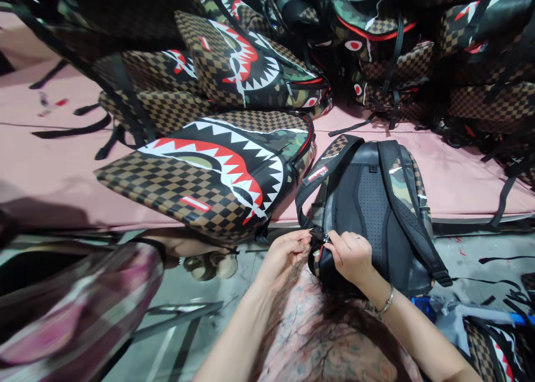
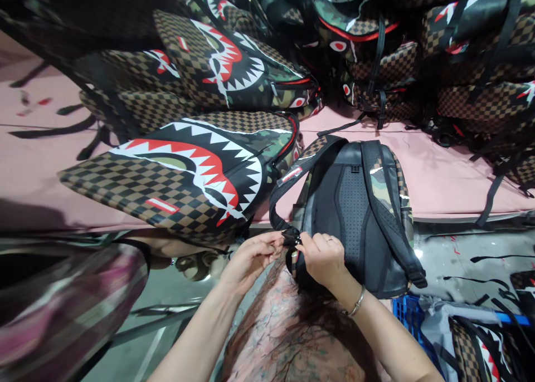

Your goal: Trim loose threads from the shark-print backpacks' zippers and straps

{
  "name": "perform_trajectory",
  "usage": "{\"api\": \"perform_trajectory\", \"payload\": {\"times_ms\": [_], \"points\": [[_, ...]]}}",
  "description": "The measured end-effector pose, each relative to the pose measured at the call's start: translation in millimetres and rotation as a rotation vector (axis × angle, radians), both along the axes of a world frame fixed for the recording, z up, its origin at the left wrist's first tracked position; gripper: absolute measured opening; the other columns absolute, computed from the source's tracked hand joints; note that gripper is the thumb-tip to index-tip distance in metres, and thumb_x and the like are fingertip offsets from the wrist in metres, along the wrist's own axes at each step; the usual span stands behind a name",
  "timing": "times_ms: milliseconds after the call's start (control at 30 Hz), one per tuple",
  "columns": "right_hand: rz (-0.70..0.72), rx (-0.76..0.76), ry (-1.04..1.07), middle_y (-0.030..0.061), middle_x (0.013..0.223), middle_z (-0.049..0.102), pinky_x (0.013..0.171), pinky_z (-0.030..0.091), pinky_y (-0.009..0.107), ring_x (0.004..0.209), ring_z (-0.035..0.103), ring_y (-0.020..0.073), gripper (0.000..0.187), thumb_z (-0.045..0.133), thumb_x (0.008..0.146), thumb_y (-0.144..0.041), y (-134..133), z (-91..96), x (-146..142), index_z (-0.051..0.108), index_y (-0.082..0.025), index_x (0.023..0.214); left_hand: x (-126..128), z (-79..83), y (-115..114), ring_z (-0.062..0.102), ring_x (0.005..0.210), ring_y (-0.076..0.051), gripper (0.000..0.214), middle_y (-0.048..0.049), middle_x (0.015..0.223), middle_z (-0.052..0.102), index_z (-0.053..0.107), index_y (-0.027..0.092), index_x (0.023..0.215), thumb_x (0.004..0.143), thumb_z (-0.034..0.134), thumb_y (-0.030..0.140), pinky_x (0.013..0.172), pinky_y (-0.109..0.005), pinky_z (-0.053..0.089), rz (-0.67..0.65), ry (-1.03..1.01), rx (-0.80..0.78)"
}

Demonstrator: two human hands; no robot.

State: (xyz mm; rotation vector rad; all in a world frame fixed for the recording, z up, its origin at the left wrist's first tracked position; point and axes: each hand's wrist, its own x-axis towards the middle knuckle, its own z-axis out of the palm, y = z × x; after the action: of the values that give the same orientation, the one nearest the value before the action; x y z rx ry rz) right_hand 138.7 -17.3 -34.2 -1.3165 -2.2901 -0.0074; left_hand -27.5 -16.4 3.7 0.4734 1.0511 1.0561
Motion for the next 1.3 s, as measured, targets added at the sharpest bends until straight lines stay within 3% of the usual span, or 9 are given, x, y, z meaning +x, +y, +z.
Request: {"api": "perform_trajectory", "payload": {"times_ms": [100, 267, 400, 567, 867, 1300], "points": [[-0.006, -0.097, 0.195, 0.0041, 0.067, 0.059, 0.062, 0.036, 0.025, 0.063, 0.053, 0.0148, 0.031, 0.038, 0.091, -0.034, 2.9, -2.8, 0.1, 0.065, -0.019, 0.093, -0.3, -1.6, 0.7, 0.040, 0.048, -0.005, 0.021, 0.0001, 0.056, 0.051, 0.066, 0.006, 0.068, 0.049, 0.060, 0.007, 0.044, -0.017, 0.031, 0.002, -0.002, -0.011], [-0.100, -0.422, 0.786, 0.0032, 0.079, 0.066, 0.064, 0.046, 0.024, 0.071, 0.059, 0.0158, 0.025, 0.045, 0.085, -0.034, 9.0, -9.5, -1.2, 0.064, -0.019, 0.089, 0.4, -11.5, 3.2, 0.035, 0.044, -0.003, 0.021, 0.0037, 0.048, 0.045, 0.065, 0.007, 0.069, 0.057, 0.075, 0.021, 0.042, -0.016, 0.026, 0.079, 0.042, -0.046], [-0.205, -0.538, 0.970, 0.0022, 0.081, 0.066, 0.067, 0.048, 0.026, 0.073, 0.060, 0.0166, 0.023, 0.049, 0.081, -0.036, 4.5, -15.9, -4.1, 0.061, -0.019, 0.091, 0.8, -22.3, 5.5, 0.029, 0.041, -0.002, 0.027, 0.0064, 0.044, 0.038, 0.059, 0.008, 0.060, 0.054, 0.079, 0.025, 0.038, -0.015, 0.021, 0.059, -0.001, -0.063], [-0.220, -0.552, 0.874, -0.0016, 0.067, 0.061, 0.058, 0.044, 0.023, 0.061, 0.058, 0.0142, 0.019, 0.049, 0.081, -0.036, -9.4, -17.3, -7.1, 0.058, -0.019, 0.084, -2.0, -32.5, 6.8, 0.027, 0.039, -0.002, 0.035, 0.0079, 0.046, 0.032, 0.045, 0.013, 0.054, 0.059, 0.077, 0.024, 0.036, -0.014, 0.021, 0.016, -0.141, -0.121], [-0.094, -0.495, 0.639, 0.0019, 0.078, 0.064, 0.062, 0.042, 0.021, 0.068, 0.059, 0.0145, 0.019, 0.045, 0.086, -0.032, -16.1, -17.2, -10.0, 0.059, -0.019, 0.087, -5.6, -35.5, 3.8, 0.031, 0.041, -0.004, 0.026, 0.0076, 0.052, 0.029, 0.041, 0.014, 0.060, 0.072, 0.063, 0.012, 0.038, -0.015, 0.029, -0.003, -0.306, -0.172], [-0.027, -0.402, 0.552, 0.0038, 0.078, 0.064, 0.066, 0.041, 0.023, 0.073, 0.059, 0.0160, 0.018, 0.046, 0.086, -0.028, -7.4, -11.4, -10.3, 0.061, -0.018, 0.083, -2.0, -29.6, 1.9, 0.030, 0.042, -0.004, 0.029, 0.0073, 0.049, 0.032, 0.046, 0.013, 0.058, 0.063, 0.072, 0.023, 0.039, -0.016, 0.026, -0.009, -0.120, -0.081]]}}
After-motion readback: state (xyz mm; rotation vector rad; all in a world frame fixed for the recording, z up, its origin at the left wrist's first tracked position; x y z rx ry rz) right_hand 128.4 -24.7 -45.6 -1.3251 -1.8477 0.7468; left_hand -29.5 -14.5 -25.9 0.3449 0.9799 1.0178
